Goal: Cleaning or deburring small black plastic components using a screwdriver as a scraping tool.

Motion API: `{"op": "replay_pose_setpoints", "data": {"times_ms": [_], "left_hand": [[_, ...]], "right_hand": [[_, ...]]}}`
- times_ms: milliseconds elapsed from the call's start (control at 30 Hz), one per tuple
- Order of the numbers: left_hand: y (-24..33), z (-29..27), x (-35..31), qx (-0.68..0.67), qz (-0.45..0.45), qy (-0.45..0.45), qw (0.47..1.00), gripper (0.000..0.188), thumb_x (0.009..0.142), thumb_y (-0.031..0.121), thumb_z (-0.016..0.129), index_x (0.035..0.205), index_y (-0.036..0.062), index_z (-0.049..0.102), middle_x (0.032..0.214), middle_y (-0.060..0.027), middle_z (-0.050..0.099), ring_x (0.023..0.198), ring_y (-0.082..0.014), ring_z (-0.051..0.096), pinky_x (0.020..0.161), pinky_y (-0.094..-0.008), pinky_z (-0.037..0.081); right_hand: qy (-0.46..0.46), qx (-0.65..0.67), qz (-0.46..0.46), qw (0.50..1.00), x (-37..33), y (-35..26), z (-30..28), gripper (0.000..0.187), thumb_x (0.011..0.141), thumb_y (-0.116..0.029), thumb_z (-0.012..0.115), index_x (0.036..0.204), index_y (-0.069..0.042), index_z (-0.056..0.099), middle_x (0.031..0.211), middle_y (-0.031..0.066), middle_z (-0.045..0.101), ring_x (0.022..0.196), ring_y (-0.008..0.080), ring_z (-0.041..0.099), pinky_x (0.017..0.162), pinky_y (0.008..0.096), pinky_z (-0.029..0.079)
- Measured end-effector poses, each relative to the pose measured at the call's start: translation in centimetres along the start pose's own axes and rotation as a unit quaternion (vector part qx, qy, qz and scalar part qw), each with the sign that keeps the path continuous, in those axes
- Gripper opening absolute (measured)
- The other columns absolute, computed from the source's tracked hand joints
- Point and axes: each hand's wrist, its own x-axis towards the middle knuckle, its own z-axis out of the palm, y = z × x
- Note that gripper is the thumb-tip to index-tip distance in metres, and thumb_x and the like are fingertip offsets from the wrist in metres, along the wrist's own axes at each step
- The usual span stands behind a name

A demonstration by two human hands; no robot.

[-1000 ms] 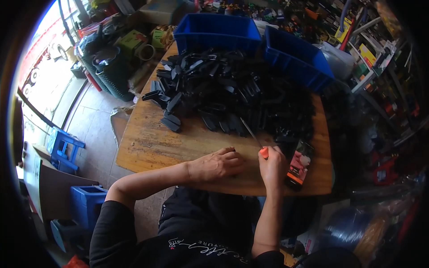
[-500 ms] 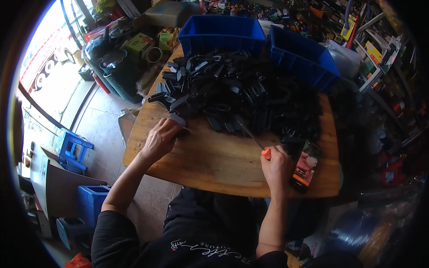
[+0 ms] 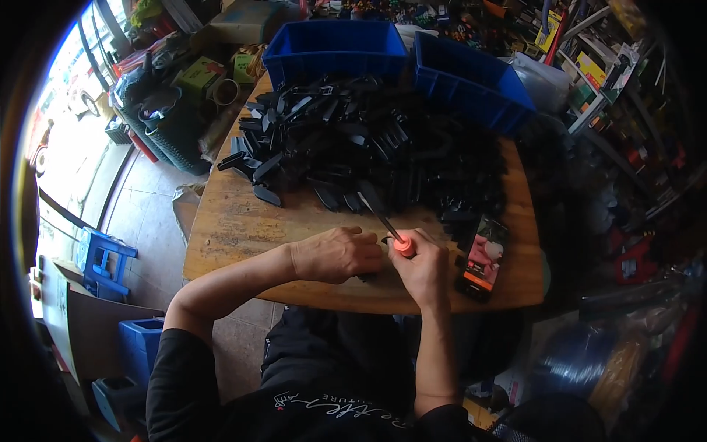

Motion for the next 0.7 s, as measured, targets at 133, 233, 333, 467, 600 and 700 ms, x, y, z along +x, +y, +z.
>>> {"op": "replay_pose_setpoints", "data": {"times_ms": [133, 233, 333, 467, 600, 700], "left_hand": [[0.7, 0.4, -1.4, 0.005, -0.052, 0.083, 0.995, 0.018, 0.077, 0.01, 0.058, 0.095, 0.0093, 0.063, 0.101, -0.0034, 0.06, 0.095, -0.0209, 0.057, 0.076, -0.0315, 0.048], [3.0, 1.3, -3.3, 0.024, -0.093, 0.114, 0.989, 0.032, 0.077, 0.013, 0.061, 0.108, 0.0063, 0.063, 0.113, -0.0067, 0.061, 0.107, -0.0221, 0.058, 0.081, -0.0334, 0.05], [4.6, 2.6, -3.5, 0.06, -0.075, 0.119, 0.988, 0.035, 0.079, 0.015, 0.057, 0.112, 0.0035, 0.058, 0.119, -0.0117, 0.057, 0.113, -0.024, 0.054, 0.076, -0.0305, 0.048], [4.7, 2.9, -4.1, 0.054, -0.096, 0.083, 0.99, 0.03, 0.079, 0.017, 0.059, 0.108, 0.0065, 0.061, 0.121, -0.011, 0.058, 0.119, -0.0271, 0.053, 0.081, -0.0328, 0.05], [4.6, 3.0, -4.3, 0.039, -0.098, 0.09, 0.99, 0.029, 0.078, 0.017, 0.06, 0.106, 0.0066, 0.061, 0.121, -0.0111, 0.058, 0.119, -0.0272, 0.053, 0.081, -0.0335, 0.05], [4.6, 3.2, -4.6, 0.052, -0.092, 0.123, 0.987, 0.028, 0.078, 0.017, 0.06, 0.105, 0.0069, 0.06, 0.12, -0.0108, 0.058, 0.117, -0.0273, 0.055, 0.081, -0.0341, 0.05]], "right_hand": [[0.004, -0.005, -0.006, 1.0, -0.4, 0.3, 0.0, 0.014, 0.077, -0.001, 0.071, 0.091, -0.001, 0.067, 0.081, 0.0104, 0.065, 0.072, 0.023, 0.064, 0.065, 0.0303, 0.049], [-0.014, 0.006, -0.021, 1.0, -0.2, 0.3, 0.8, 0.018, 0.075, 0.002, 0.07, 0.092, -0.002, 0.067, 0.083, 0.0105, 0.066, 0.072, 0.0241, 0.065, 0.065, 0.0305, 0.05], [-0.037, 0.029, -0.046, 0.998, 0.4, 0.2, 1.5, 0.022, 0.072, 0.003, 0.07, 0.093, -0.004, 0.067, 0.083, 0.0101, 0.066, 0.072, 0.0247, 0.065, 0.063, 0.0307, 0.051], [-0.087, 0.008, -0.088, 0.992, 1.1, 0.1, 2.8, 0.025, 0.071, 0.004, 0.069, 0.095, -0.002, 0.068, 0.083, 0.0099, 0.067, 0.074, 0.0224, 0.066, 0.064, 0.0301, 0.052], [-0.116, -0.051, -0.147, 0.981, 1.7, 0.4, 3.3, 0.025, 0.067, -0.002, 0.071, 0.09, -0.008, 0.066, 0.083, 0.0067, 0.065, 0.075, 0.0268, 0.065, 0.066, 0.0357, 0.051], [-0.134, -0.107, -0.232, 0.957, 2.2, -0.2, 2.7, 0.02, 0.069, -0.004, 0.07, 0.088, -0.008, 0.065, 0.08, 0.0059, 0.064, 0.073, 0.0264, 0.063, 0.065, 0.036, 0.05]]}}
